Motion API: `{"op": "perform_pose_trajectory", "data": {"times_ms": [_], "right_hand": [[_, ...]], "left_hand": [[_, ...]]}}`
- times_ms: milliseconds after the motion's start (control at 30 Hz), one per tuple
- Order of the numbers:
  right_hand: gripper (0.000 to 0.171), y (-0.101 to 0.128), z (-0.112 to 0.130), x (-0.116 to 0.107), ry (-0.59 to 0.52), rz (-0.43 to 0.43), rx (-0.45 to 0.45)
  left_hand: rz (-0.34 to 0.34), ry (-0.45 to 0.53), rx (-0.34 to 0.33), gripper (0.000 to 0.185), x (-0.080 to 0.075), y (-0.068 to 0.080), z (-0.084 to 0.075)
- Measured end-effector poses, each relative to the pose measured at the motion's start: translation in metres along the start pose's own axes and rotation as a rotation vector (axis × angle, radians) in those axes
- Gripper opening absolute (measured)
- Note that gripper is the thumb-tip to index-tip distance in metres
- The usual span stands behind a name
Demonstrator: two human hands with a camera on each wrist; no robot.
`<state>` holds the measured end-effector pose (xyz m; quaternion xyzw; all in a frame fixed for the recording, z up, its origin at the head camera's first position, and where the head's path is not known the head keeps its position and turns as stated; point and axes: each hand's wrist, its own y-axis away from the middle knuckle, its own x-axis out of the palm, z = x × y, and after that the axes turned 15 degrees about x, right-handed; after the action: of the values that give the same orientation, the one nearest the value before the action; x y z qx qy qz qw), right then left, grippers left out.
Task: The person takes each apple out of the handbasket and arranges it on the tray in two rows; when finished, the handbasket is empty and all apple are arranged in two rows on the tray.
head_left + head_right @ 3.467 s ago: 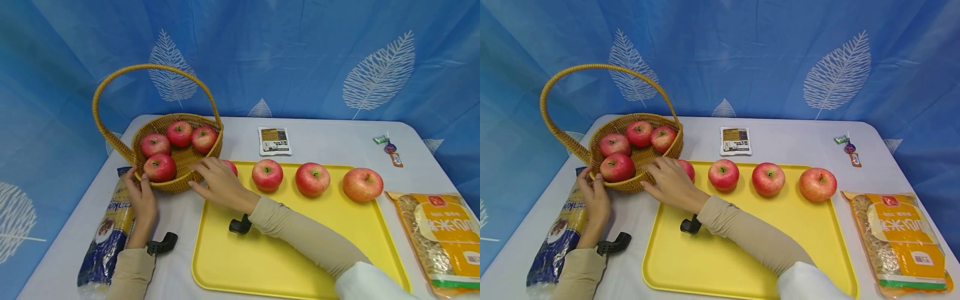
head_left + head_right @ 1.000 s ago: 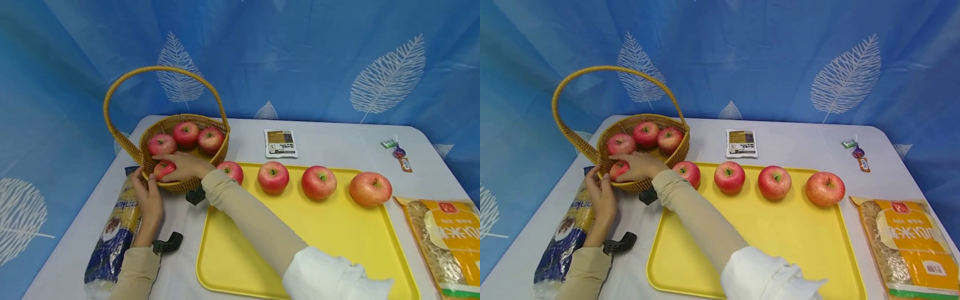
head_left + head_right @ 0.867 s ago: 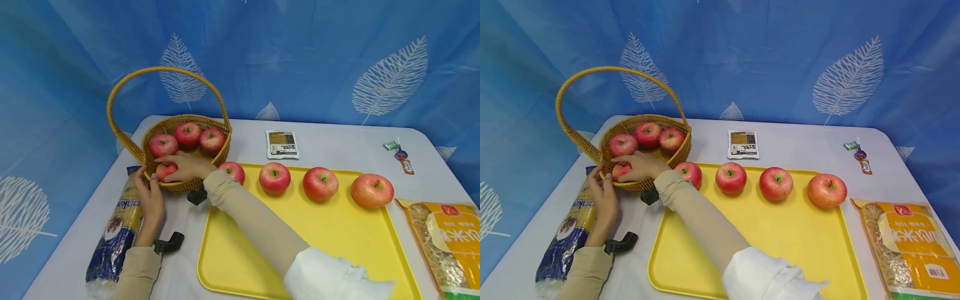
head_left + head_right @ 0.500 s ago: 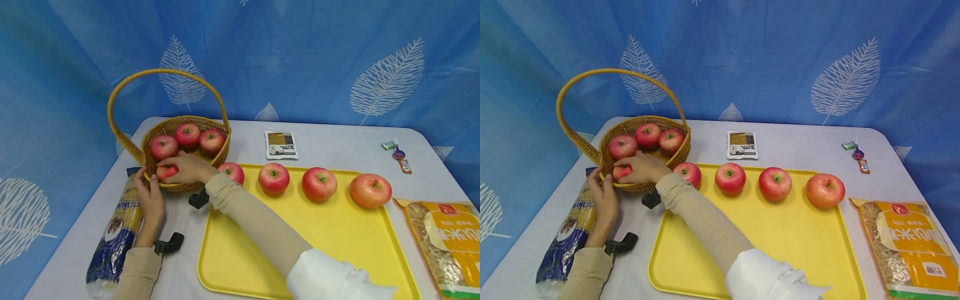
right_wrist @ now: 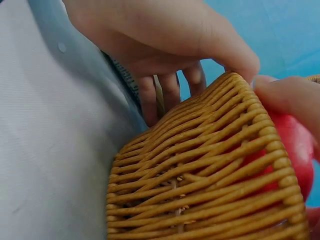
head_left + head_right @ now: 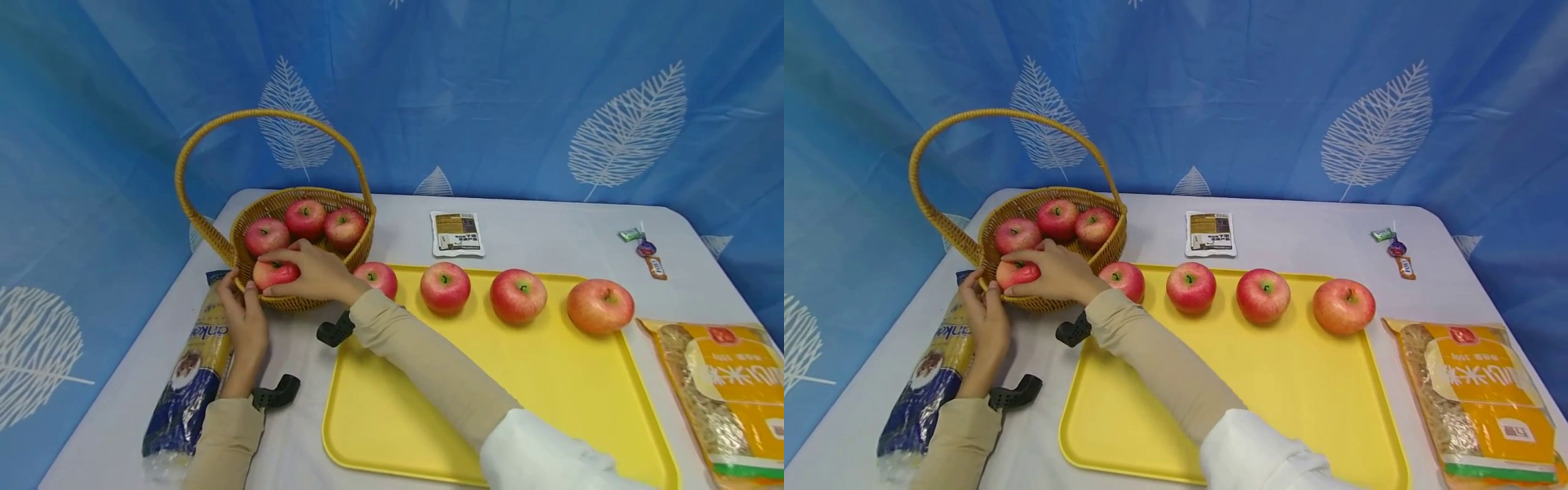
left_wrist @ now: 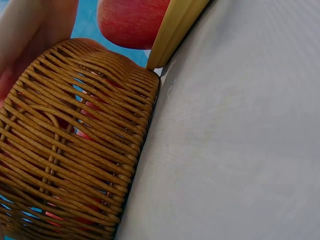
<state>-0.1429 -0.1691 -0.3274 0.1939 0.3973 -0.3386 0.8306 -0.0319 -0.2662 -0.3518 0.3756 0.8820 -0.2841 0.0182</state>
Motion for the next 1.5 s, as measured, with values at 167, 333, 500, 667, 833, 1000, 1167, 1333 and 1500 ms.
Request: {"op": "perform_pose_trajectory", "data": {"times_ms": [167,333,500,667,833,1000,1167,1333,1500], "right_hand": [[0.058,0.004,-0.007,-0.004,-0.228,0.013,-0.032],[0.057,0.009,-0.01,-0.008,-0.384,0.032,-0.069],[0.055,0.016,-0.013,-0.011,-0.449,0.033,-0.128],[0.054,0.027,-0.016,-0.015,-0.532,0.053,-0.118],[0.056,0.039,-0.018,-0.016,-0.564,0.036,-0.144],[0.057,0.053,-0.021,-0.017,-0.546,0.01,-0.192],[0.058,0.071,-0.024,-0.018,-0.448,0.036,-0.21],[0.06,0.09,-0.03,-0.018,-0.338,0.082,-0.227],[0.063,0.107,-0.039,-0.014,-0.286,0.145,-0.208]], "left_hand": [[0.005,-0.015,-0.019,0.041,0.001,-0.001,-0.001],[-0.004,-0.002,-0.021,0.04,0.001,-0.001,0.001],[-0.01,0.005,-0.021,0.039,0.001,-0.002,0.002],[-0.001,0.01,-0.016,0.041,0.001,-0.002,0.001],[0.005,0.001,-0.008,0.041,0.001,-0.001,-0.001],[-0.012,0.015,0.002,0.041,0.002,-0.001,0.003],[-0.021,0.039,0.006,0.04,0.0,-0.003,0.021],[-0.038,0.033,0.023,0.04,0.002,-0.004,0.038],[-0.044,0.066,0.037,0.04,0.002,-0.004,0.043]]}}
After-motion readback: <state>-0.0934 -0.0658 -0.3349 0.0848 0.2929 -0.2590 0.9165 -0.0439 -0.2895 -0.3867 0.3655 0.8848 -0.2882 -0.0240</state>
